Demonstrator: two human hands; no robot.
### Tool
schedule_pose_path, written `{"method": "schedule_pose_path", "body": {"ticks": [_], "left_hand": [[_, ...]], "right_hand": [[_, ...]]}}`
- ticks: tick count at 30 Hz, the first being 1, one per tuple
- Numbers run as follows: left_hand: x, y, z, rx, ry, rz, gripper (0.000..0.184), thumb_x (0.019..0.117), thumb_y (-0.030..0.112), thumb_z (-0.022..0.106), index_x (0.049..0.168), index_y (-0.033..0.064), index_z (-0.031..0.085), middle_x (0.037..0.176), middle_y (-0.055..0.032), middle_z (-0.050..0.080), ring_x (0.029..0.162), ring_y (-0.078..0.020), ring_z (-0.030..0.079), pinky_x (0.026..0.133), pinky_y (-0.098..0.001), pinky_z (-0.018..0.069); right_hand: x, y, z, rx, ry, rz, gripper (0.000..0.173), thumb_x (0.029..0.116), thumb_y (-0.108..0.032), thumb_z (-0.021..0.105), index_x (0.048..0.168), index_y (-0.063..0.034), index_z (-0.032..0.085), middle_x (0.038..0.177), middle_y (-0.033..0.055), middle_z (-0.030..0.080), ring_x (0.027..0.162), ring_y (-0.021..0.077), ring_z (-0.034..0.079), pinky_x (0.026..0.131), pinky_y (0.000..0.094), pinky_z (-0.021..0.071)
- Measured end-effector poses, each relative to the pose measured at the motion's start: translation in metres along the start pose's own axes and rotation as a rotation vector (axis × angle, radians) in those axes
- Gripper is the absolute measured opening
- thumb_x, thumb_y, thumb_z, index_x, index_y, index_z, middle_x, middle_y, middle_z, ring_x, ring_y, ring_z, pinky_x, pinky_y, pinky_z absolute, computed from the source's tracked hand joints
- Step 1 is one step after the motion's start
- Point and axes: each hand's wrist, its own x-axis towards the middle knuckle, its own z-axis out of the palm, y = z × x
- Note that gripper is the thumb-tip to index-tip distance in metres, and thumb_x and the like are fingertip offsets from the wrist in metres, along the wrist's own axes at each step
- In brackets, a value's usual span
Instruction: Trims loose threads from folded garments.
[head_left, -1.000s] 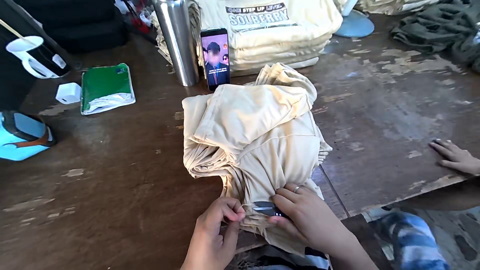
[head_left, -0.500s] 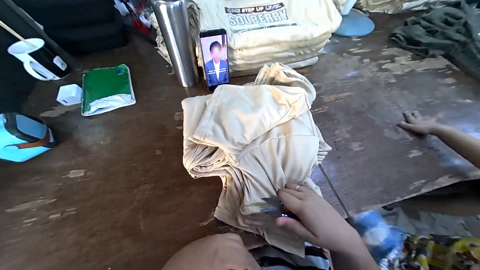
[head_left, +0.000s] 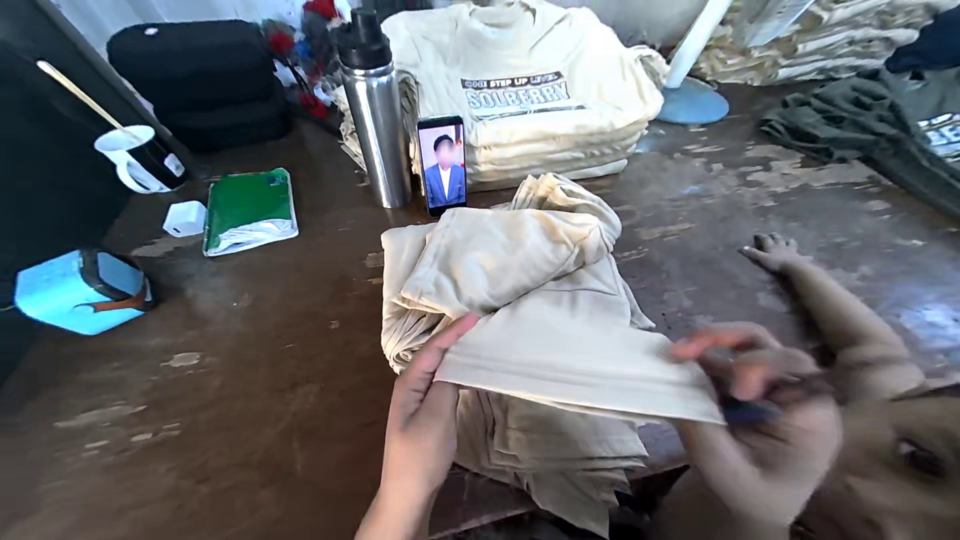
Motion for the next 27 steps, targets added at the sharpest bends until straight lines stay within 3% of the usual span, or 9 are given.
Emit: {"method": "schedule_pose_path", "body": {"ticks": [3, 6, 8, 9, 12, 15, 19, 24, 27], "left_hand": [[0.009, 0.002, 0.0, -0.041, 0.003, 0.02, 0.052, 0.1074, 0.019, 0.04, 0.159, 0.0135, 0.036, 0.153, -0.0028, 0.049, 0.132, -0.0146, 0.055, 0.108, -0.0394, 0.0489], [0.011, 0.004, -0.002, 0.037, 0.007, 0.131, 0.068, 0.1069, 0.033, 0.049, 0.165, 0.0193, 0.017, 0.17, 0.0011, 0.02, 0.148, -0.0131, 0.037, 0.118, -0.0365, 0.0389], [0.002, -0.001, -0.004, 0.15, -0.074, 0.187, 0.062, 0.1074, 0.032, 0.05, 0.159, 0.0046, 0.032, 0.161, -0.01, 0.04, 0.141, -0.0177, 0.049, 0.115, -0.0371, 0.0438], [-0.004, -0.005, -0.004, 0.234, -0.135, 0.211, 0.051, 0.1079, 0.029, 0.05, 0.147, -0.0047, 0.048, 0.145, -0.0147, 0.057, 0.13, -0.0182, 0.059, 0.109, -0.0369, 0.0492], [-0.024, -0.02, -0.005, 0.64, -0.427, 0.226, 0.029, 0.1038, 0.024, 0.056, 0.121, 0.0061, 0.072, 0.114, -0.0044, 0.074, 0.107, -0.0136, 0.068, 0.094, -0.0362, 0.0552], [-0.04, -0.041, -0.002, 0.884, -0.543, 0.301, 0.021, 0.0958, 0.031, 0.067, 0.111, 0.0208, 0.077, 0.109, 0.0046, 0.074, 0.11, -0.0197, 0.064, 0.09, -0.0434, 0.0519], [-0.049, -0.055, 0.009, 0.926, -0.416, 0.381, 0.02, 0.0954, 0.04, 0.069, 0.1, 0.0246, 0.079, 0.1, 0.0068, 0.072, 0.104, -0.0169, 0.062, 0.09, -0.037, 0.0494], [-0.049, -0.058, 0.006, 0.786, -0.15, 0.485, 0.016, 0.09, 0.008, 0.068, 0.101, 0.0135, 0.077, 0.097, -0.0027, 0.068, 0.102, -0.012, 0.063, 0.094, -0.0215, 0.0508], [-0.049, -0.057, 0.001, 0.771, -0.102, 0.456, 0.019, 0.0855, 0.003, 0.069, 0.101, 0.009, 0.077, 0.097, -0.0067, 0.067, 0.097, -0.0068, 0.064, 0.089, -0.0132, 0.051]], "right_hand": [[0.011, -0.018, 0.026, 0.347, 0.13, -0.036, 0.023, 0.0918, -0.006, 0.071, 0.102, -0.0255, 0.067, 0.146, 0.0006, 0.057, 0.134, 0.0255, 0.059, 0.105, 0.0394, 0.0581], [0.006, -0.012, 0.027, 0.322, -0.043, 0.032, 0.015, 0.0939, -0.012, 0.071, 0.101, -0.0237, 0.064, 0.14, 0.0017, 0.06, 0.128, 0.0249, 0.063, 0.101, 0.041, 0.0595], [-0.007, 0.001, 0.016, 0.161, -0.327, 0.086, 0.018, 0.0966, -0.024, 0.069, 0.108, -0.0182, 0.056, 0.134, 0.0033, 0.062, 0.12, 0.0161, 0.064, 0.095, 0.0319, 0.0581], [-0.017, 0.007, 0.01, 0.094, -0.457, 0.107, 0.027, 0.0968, -0.031, 0.07, 0.111, -0.0133, 0.055, 0.128, 0.0061, 0.064, 0.111, 0.0126, 0.065, 0.089, 0.0275, 0.0567], [-0.053, 0.022, -0.008, -0.027, -0.665, 0.194, 0.04, 0.0915, -0.039, 0.073, 0.112, -0.0069, 0.064, 0.098, 0.0057, 0.068, 0.084, 0.0068, 0.061, 0.074, 0.0219, 0.053], [-0.077, 0.035, -0.021, -0.002, -0.651, 0.263, 0.023, 0.0952, -0.03, 0.069, 0.098, -0.0083, 0.062, 0.089, 0.0035, 0.066, 0.078, 0.0051, 0.06, 0.07, 0.0203, 0.052], [-0.076, 0.023, -0.021, 0.162, -0.585, 0.265, 0.016, 0.0934, -0.016, 0.066, 0.088, -0.0099, 0.052, 0.086, 0.0033, 0.06, 0.078, 0.0058, 0.058, 0.07, 0.0192, 0.0496], [-0.052, 0.003, -0.023, 0.211, -0.422, 0.149, 0.018, 0.095, -0.016, 0.065, 0.09, -0.0156, 0.048, 0.087, -0.0009, 0.055, 0.081, 0.0038, 0.058, 0.074, 0.0172, 0.0503], [-0.035, 0.008, -0.017, 0.176, -0.244, 0.078, 0.016, 0.0955, -0.018, 0.068, 0.092, -0.0205, 0.053, 0.091, -0.0075, 0.057, 0.085, 0.0, 0.06, 0.077, 0.0156, 0.0512]]}}
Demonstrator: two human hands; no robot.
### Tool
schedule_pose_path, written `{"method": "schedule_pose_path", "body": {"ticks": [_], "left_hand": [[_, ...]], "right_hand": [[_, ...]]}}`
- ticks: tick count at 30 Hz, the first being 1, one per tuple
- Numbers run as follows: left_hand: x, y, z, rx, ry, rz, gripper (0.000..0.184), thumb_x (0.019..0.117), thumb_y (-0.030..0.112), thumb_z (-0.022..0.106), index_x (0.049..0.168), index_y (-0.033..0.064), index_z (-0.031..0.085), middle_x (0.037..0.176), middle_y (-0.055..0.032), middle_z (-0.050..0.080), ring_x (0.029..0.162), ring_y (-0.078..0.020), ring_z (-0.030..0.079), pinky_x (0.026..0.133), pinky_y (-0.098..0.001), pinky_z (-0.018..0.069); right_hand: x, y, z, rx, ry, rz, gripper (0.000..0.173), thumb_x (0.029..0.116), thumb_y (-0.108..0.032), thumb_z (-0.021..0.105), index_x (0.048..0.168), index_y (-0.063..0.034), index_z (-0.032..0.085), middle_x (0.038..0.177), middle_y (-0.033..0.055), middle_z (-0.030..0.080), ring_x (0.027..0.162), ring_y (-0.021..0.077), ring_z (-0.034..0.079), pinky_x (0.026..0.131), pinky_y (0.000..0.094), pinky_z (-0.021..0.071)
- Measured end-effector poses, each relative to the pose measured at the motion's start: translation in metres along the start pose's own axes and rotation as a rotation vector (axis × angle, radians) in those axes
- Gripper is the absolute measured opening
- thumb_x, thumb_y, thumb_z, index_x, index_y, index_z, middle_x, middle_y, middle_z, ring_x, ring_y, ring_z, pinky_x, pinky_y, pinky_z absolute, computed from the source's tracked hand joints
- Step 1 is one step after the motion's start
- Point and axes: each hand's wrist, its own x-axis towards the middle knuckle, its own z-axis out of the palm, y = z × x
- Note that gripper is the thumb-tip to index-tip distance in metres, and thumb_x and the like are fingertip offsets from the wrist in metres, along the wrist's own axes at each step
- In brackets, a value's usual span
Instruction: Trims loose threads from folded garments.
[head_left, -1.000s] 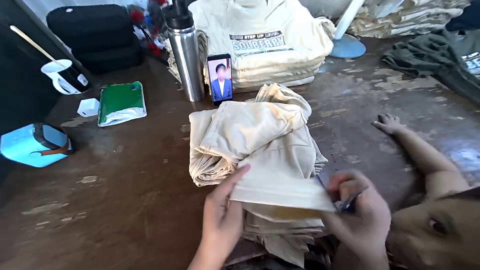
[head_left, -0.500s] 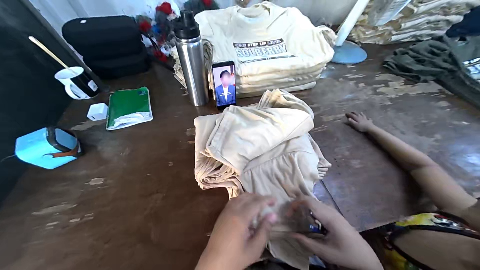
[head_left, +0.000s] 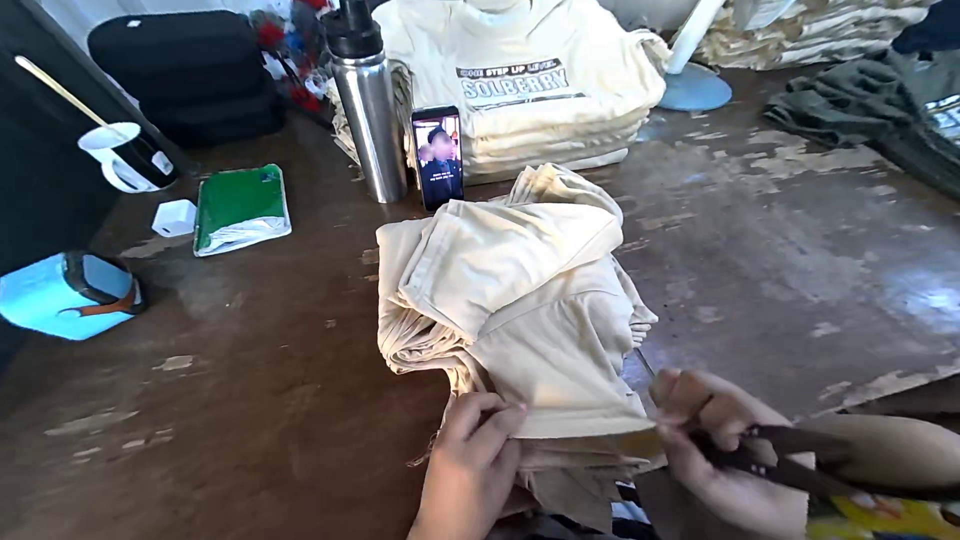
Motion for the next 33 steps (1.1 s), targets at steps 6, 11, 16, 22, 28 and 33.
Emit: {"method": "schedule_pose_path", "body": {"ticks": [6, 11, 16, 22, 28, 33], "left_hand": [[0.004, 0.004, 0.004, -0.37, 0.005, -0.279, 0.031, 0.0949, 0.002, 0.066, 0.124, -0.01, 0.066, 0.106, -0.0074, 0.076, 0.092, -0.0044, 0.072, 0.084, -0.0195, 0.0596], [0.002, 0.006, 0.001, -0.965, 0.099, -0.528, 0.042, 0.0945, -0.003, 0.065, 0.135, 0.005, 0.056, 0.105, -0.0001, 0.076, 0.093, -0.0091, 0.073, 0.084, -0.0277, 0.0606], [-0.008, 0.015, -0.001, -0.906, 0.079, -0.407, 0.038, 0.0976, 0.004, 0.065, 0.135, 0.0105, 0.06, 0.121, -0.0008, 0.073, 0.109, -0.0099, 0.07, 0.096, -0.0271, 0.0567], [-0.015, 0.018, -0.005, -0.834, 0.02, -0.358, 0.049, 0.0943, 0.0, 0.066, 0.141, 0.0106, 0.059, 0.122, 0.0008, 0.073, 0.113, -0.0095, 0.069, 0.099, -0.0276, 0.0555], [-0.02, 0.011, 0.009, -0.445, 0.121, -0.195, 0.033, 0.0849, -0.004, 0.07, 0.115, 0.0091, 0.075, 0.106, 0.0002, 0.073, 0.1, -0.0044, 0.068, 0.089, -0.021, 0.0578], [-0.016, 0.005, 0.014, -0.282, 0.183, -0.048, 0.009, 0.0917, 0.007, 0.072, 0.099, 0.0103, 0.076, 0.088, -0.0004, 0.069, 0.092, -0.007, 0.067, 0.088, -0.0203, 0.0552]], "right_hand": [[0.007, 0.039, 0.051, -0.348, 0.039, 0.118, 0.013, 0.0948, -0.015, 0.065, 0.091, -0.0039, 0.06, 0.096, 0.01, 0.064, 0.085, 0.01, 0.062, 0.075, 0.0215, 0.0529], [-0.004, 0.028, 0.065, -0.098, -0.183, 0.048, 0.02, 0.0915, -0.014, 0.068, 0.098, -0.0074, 0.05, 0.115, 0.0087, 0.058, 0.099, 0.007, 0.061, 0.084, 0.0176, 0.0533], [-0.002, 0.013, 0.07, -0.143, -0.179, -0.227, 0.017, 0.0973, -0.006, 0.066, 0.098, -0.0098, 0.049, 0.131, 0.0093, 0.062, 0.123, 0.0193, 0.061, 0.101, 0.0312, 0.0544], [-0.001, 0.017, 0.073, -0.24, -0.128, -0.377, 0.021, 0.0961, -0.002, 0.068, 0.085, -0.0075, 0.05, 0.106, 0.0095, 0.07, 0.104, 0.0193, 0.067, 0.095, 0.0286, 0.0552], [-0.01, 0.007, 0.076, -0.176, -0.121, -0.31, 0.019, 0.0959, -0.001, 0.067, 0.089, -0.0069, 0.05, 0.097, 0.0092, 0.065, 0.095, 0.0174, 0.066, 0.087, 0.0266, 0.0567], [-0.019, -0.011, 0.085, -0.112, -0.154, -0.296, 0.02, 0.0956, 0.001, 0.065, 0.087, -0.0086, 0.05, 0.099, 0.0081, 0.063, 0.099, 0.0176, 0.065, 0.09, 0.0275, 0.0562]]}}
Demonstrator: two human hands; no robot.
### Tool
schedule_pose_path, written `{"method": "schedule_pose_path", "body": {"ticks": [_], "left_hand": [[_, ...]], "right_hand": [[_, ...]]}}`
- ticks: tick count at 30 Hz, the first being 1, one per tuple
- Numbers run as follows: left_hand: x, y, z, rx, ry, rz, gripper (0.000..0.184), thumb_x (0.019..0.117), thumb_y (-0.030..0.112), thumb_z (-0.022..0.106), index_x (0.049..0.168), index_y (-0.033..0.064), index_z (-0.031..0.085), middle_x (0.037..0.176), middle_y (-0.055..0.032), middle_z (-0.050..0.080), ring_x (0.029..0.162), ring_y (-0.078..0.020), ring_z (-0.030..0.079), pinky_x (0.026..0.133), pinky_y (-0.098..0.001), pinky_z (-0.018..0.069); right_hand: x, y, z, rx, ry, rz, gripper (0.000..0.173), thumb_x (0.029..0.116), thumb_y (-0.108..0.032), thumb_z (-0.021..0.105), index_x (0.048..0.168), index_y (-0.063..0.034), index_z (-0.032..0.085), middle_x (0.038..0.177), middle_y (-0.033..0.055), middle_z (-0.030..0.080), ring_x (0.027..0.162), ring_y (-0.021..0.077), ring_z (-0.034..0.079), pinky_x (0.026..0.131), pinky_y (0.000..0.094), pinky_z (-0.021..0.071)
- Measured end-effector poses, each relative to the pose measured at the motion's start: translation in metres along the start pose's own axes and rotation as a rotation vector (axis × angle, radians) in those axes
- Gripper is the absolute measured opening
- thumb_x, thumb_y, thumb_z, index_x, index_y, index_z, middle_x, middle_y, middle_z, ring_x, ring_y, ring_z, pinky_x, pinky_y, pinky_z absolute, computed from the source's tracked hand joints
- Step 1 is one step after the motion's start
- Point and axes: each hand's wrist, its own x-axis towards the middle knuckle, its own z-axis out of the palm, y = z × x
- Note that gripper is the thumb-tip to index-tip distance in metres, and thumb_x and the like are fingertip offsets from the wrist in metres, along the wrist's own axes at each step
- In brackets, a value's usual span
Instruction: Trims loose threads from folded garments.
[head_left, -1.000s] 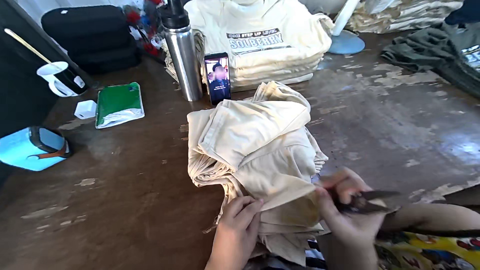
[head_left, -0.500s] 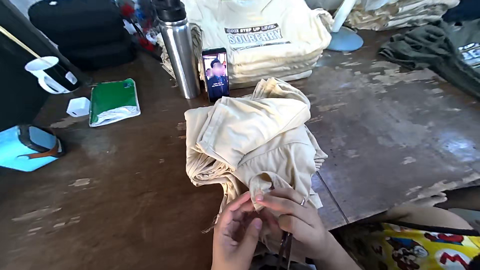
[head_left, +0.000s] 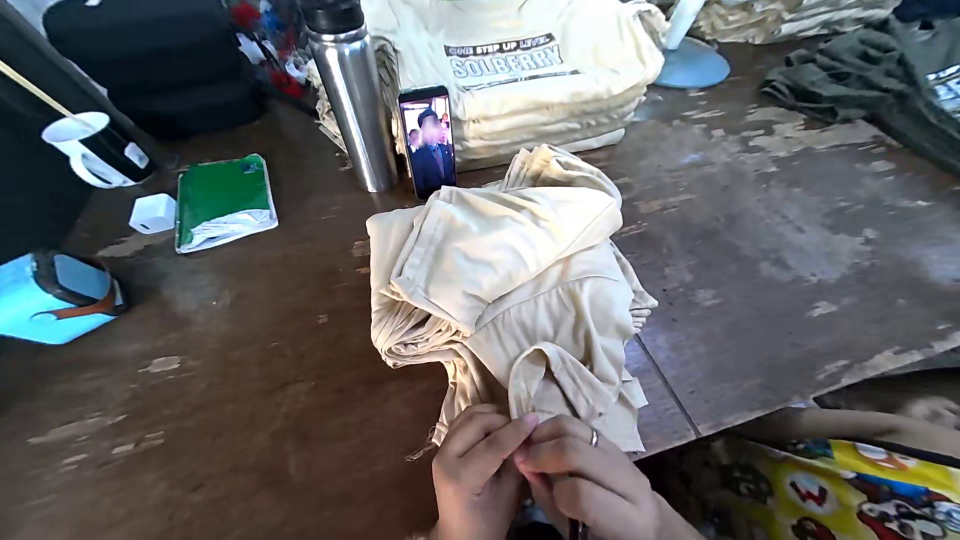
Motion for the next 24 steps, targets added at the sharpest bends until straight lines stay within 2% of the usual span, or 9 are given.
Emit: {"method": "schedule_pose_path", "body": {"ticks": [3, 5, 6, 7, 8, 11, 17, 21, 24], "left_hand": [[0.001, -0.005, -0.002, -0.031, 0.004, 0.014, 0.005, 0.0957, 0.011, 0.07, 0.098, 0.0109, 0.075, 0.089, 0.0012, 0.07, 0.092, -0.0057, 0.067, 0.086, -0.0197, 0.0563], [0.002, -0.002, -0.005, -0.141, 0.037, -0.078, 0.006, 0.0959, 0.014, 0.071, 0.101, 0.0134, 0.074, 0.095, 0.0062, 0.072, 0.091, -0.0005, 0.068, 0.083, -0.0164, 0.0572], [0.002, 0.001, -0.006, -0.206, 0.058, -0.131, 0.008, 0.0954, 0.014, 0.072, 0.102, 0.015, 0.075, 0.096, 0.0084, 0.073, 0.091, 0.0008, 0.068, 0.082, -0.0156, 0.0574], [0.003, 0.003, -0.007, -0.26, 0.081, -0.185, 0.009, 0.0953, 0.015, 0.072, 0.103, 0.0169, 0.076, 0.098, 0.0104, 0.074, 0.091, 0.002, 0.069, 0.082, -0.0149, 0.0574], [0.003, 0.006, -0.007, -0.299, 0.107, -0.235, 0.009, 0.0952, 0.016, 0.071, 0.103, 0.0191, 0.076, 0.098, 0.0125, 0.074, 0.091, 0.0035, 0.069, 0.081, -0.014, 0.0571], [0.004, 0.012, -0.008, -0.389, 0.141, -0.318, 0.009, 0.0957, 0.019, 0.071, 0.102, 0.0209, 0.077, 0.1, 0.0139, 0.074, 0.092, 0.0048, 0.069, 0.082, -0.0131, 0.0569], [0.003, 0.016, -0.011, -0.414, 0.093, -0.285, 0.009, 0.0942, 0.015, 0.073, 0.103, 0.017, 0.076, 0.099, 0.0084, 0.074, 0.093, 0.0003, 0.069, 0.084, -0.0164, 0.0571], [0.003, 0.017, -0.014, -0.394, 0.05, -0.288, 0.01, 0.0918, 0.013, 0.076, 0.101, 0.0168, 0.077, 0.103, 0.0066, 0.075, 0.097, -0.0019, 0.07, 0.085, -0.0182, 0.0583], [0.004, 0.017, -0.014, -0.407, 0.041, -0.307, 0.009, 0.0926, 0.014, 0.075, 0.101, 0.0167, 0.077, 0.1, 0.0074, 0.075, 0.093, -0.0005, 0.07, 0.084, -0.017, 0.0579]], "right_hand": [[-0.003, -0.004, 0.0, 0.09, 0.007, 0.049, 0.017, 0.0968, -0.001, 0.064, 0.088, -0.0086, 0.052, 0.102, 0.0085, 0.064, 0.101, 0.0163, 0.066, 0.092, 0.0272, 0.0563], [-0.004, 0.001, -0.01, 0.024, -0.013, 0.234, 0.018, 0.1014, -0.021, 0.065, 0.095, -0.012, 0.05, 0.107, 0.0036, 0.059, 0.1, 0.0059, 0.062, 0.088, 0.0178, 0.0537], [-0.005, 0.007, -0.017, -0.036, -0.053, 0.317, 0.028, 0.1027, -0.036, 0.062, 0.098, -0.0117, 0.049, 0.104, 0.0033, 0.056, 0.093, 0.0029, 0.059, 0.082, 0.0145, 0.0513], [-0.007, 0.014, -0.022, -0.091, -0.093, 0.362, 0.039, 0.1034, -0.047, 0.057, 0.097, -0.0085, 0.052, 0.097, 0.0055, 0.056, 0.083, 0.0048, 0.057, 0.073, 0.0162, 0.0502], [-0.009, 0.02, -0.026, -0.144, -0.135, 0.375, 0.046, 0.1043, -0.051, 0.052, 0.095, -0.0057, 0.055, 0.086, 0.0069, 0.056, 0.073, 0.0078, 0.055, 0.065, 0.0195, 0.0494], [-0.017, 0.026, -0.029, -0.253, -0.224, 0.358, 0.045, 0.1054, -0.047, 0.05, 0.085, -0.0076, 0.058, 0.07, 0.0051, 0.055, 0.061, 0.0133, 0.054, 0.055, 0.0271, 0.0469], [-0.014, 0.023, -0.022, -0.378, -0.227, 0.302, 0.044, 0.1064, -0.047, 0.046, 0.084, -0.0112, 0.056, 0.069, 0.0038, 0.056, 0.062, 0.0158, 0.056, 0.055, 0.03, 0.0462], [-0.005, 0.021, -0.014, -0.447, -0.22, 0.265, 0.044, 0.107, -0.046, 0.042, 0.084, -0.012, 0.057, 0.068, 0.0034, 0.058, 0.064, 0.0168, 0.06, 0.058, 0.0308, 0.0493], [-0.002, 0.021, -0.011, -0.462, -0.235, 0.264, 0.047, 0.1089, -0.046, 0.035, 0.083, -0.0123, 0.057, 0.061, 0.0015, 0.053, 0.055, 0.0163, 0.055, 0.051, 0.0313, 0.0442]]}}
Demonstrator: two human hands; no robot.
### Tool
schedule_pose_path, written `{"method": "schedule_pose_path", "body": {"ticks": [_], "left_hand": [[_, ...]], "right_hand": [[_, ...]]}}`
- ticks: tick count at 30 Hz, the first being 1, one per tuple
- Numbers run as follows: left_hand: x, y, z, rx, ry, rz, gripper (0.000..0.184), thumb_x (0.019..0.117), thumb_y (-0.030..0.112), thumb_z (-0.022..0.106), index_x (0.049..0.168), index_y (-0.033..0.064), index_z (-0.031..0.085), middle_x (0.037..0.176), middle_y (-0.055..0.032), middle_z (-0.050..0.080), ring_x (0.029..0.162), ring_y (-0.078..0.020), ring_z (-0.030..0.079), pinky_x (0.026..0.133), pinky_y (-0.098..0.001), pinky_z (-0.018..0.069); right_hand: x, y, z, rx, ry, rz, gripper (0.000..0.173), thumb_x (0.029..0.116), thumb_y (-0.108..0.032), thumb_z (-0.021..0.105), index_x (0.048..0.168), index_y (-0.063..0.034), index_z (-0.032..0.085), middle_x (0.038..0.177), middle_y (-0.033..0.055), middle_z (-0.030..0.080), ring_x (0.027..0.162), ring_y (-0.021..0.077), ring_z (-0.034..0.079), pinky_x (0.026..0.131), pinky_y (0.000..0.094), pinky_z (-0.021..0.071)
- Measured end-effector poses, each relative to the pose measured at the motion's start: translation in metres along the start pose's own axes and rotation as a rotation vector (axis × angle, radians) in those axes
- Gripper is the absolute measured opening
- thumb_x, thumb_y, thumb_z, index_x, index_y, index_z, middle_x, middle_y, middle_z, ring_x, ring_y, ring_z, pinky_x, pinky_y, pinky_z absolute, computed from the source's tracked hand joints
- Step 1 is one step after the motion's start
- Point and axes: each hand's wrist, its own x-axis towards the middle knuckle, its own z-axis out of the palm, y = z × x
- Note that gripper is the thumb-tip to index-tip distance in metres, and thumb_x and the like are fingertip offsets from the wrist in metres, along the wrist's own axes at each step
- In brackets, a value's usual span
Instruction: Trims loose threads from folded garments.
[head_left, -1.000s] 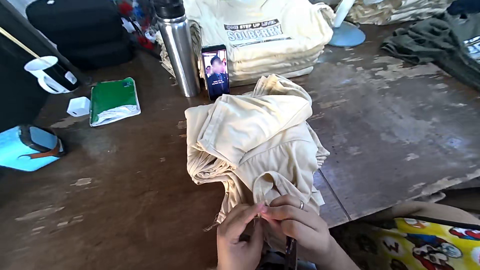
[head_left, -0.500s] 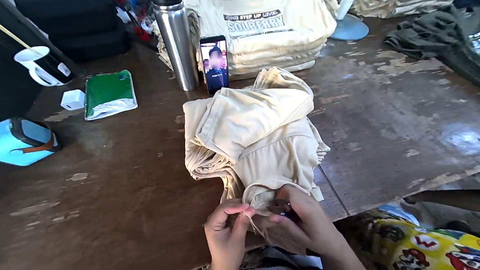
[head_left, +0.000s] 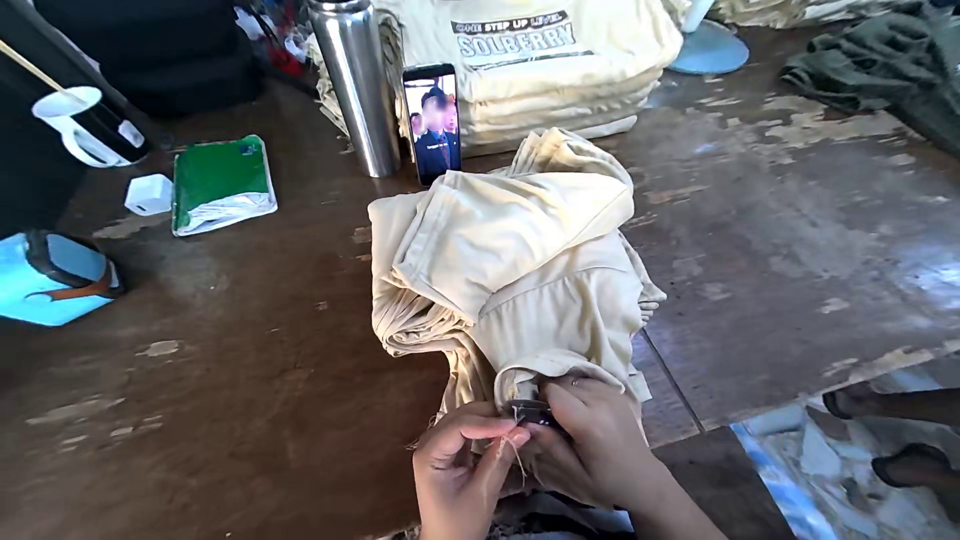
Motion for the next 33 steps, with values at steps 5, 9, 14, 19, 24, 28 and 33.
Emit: {"method": "schedule_pose_path", "body": {"ticks": [5, 9, 14, 19, 24, 28, 33], "left_hand": [[0.001, 0.0, 0.001, -0.052, -0.001, -0.026, 0.009, 0.0935, 0.013, 0.072, 0.101, 0.0163, 0.074, 0.1, 0.0075, 0.074, 0.095, -0.0001, 0.069, 0.085, -0.017, 0.0573], [0.001, -0.003, 0.0, -0.038, -0.008, -0.006, 0.01, 0.0913, 0.01, 0.069, 0.098, 0.0177, 0.068, 0.103, 0.0079, 0.073, 0.097, 0.0016, 0.068, 0.081, -0.0148, 0.056], [0.005, -0.004, 0.008, -0.026, 0.071, -0.006, 0.023, 0.092, 0.005, 0.073, 0.11, 0.0156, 0.063, 0.102, 0.007, 0.074, 0.089, -0.0013, 0.071, 0.081, -0.0184, 0.0599], [0.008, -0.008, -0.01, 0.216, -0.039, 0.205, 0.013, 0.0924, 0.007, 0.074, 0.104, 0.0123, 0.071, 0.103, 0.0055, 0.072, 0.096, -0.0022, 0.07, 0.084, -0.0178, 0.0593], [0.013, -0.004, -0.036, 0.468, -0.362, 0.226, 0.008, 0.0893, 0.0, 0.068, 0.088, 0.0063, 0.072, 0.099, -0.0017, 0.076, 0.099, -0.0085, 0.069, 0.092, -0.0207, 0.0556], [0.013, -0.005, -0.037, 0.377, -0.37, 0.116, 0.003, 0.0931, 0.003, 0.068, 0.093, 0.0059, 0.068, 0.1, -0.0024, 0.075, 0.098, -0.0066, 0.071, 0.089, -0.0205, 0.059], [0.01, -0.01, -0.031, 0.382, -0.232, 0.087, 0.005, 0.0911, 0.005, 0.071, 0.094, 0.0067, 0.068, 0.102, -0.002, 0.074, 0.096, -0.0053, 0.072, 0.083, -0.0193, 0.0605]], "right_hand": [[0.0, 0.002, -0.002, 0.036, -0.037, -0.009, 0.052, 0.11, -0.046, 0.03, 0.081, -0.0115, 0.056, 0.054, -0.0003, 0.047, 0.047, 0.0137, 0.049, 0.044, 0.0299, 0.0386], [-0.001, 0.004, -0.01, 0.085, 0.034, 0.032, 0.053, 0.1102, -0.048, 0.031, 0.086, -0.0088, 0.056, 0.06, 0.0019, 0.05, 0.052, 0.0126, 0.051, 0.049, 0.0281, 0.0426], [0.006, 0.018, -0.012, 0.109, 0.217, 0.156, 0.04, 0.1012, -0.045, 0.06, 0.094, -0.006, 0.056, 0.098, 0.0106, 0.059, 0.086, 0.0131, 0.056, 0.076, 0.0229, 0.0463], [-0.003, 0.034, -0.018, 0.534, 0.235, 0.079, 0.012, 0.0933, -0.01, 0.059, 0.103, -0.012, 0.052, 0.112, 0.0025, 0.066, 0.097, 0.0057, 0.065, 0.084, 0.0186, 0.0538], [-0.024, 0.037, -0.038, 0.491, 0.054, 0.169, 0.009, 0.0958, -0.019, 0.052, 0.1, -0.0124, 0.057, 0.088, -0.0019, 0.068, 0.078, 0.0034, 0.063, 0.07, 0.02, 0.0532], [-0.028, 0.032, -0.024, 0.184, -0.222, 0.121, 0.043, 0.1053, -0.048, 0.047, 0.093, -0.0085, 0.058, 0.081, 0.0058, 0.056, 0.078, 0.0192, 0.056, 0.071, 0.0352, 0.0478], [-0.029, 0.026, -0.02, 0.005, -0.243, 0.033, 0.058, 0.1058, -0.061, 0.032, 0.087, -0.013, 0.06, 0.086, 0.0066, 0.059, 0.085, 0.0256, 0.058, 0.071, 0.0386, 0.0489]]}}
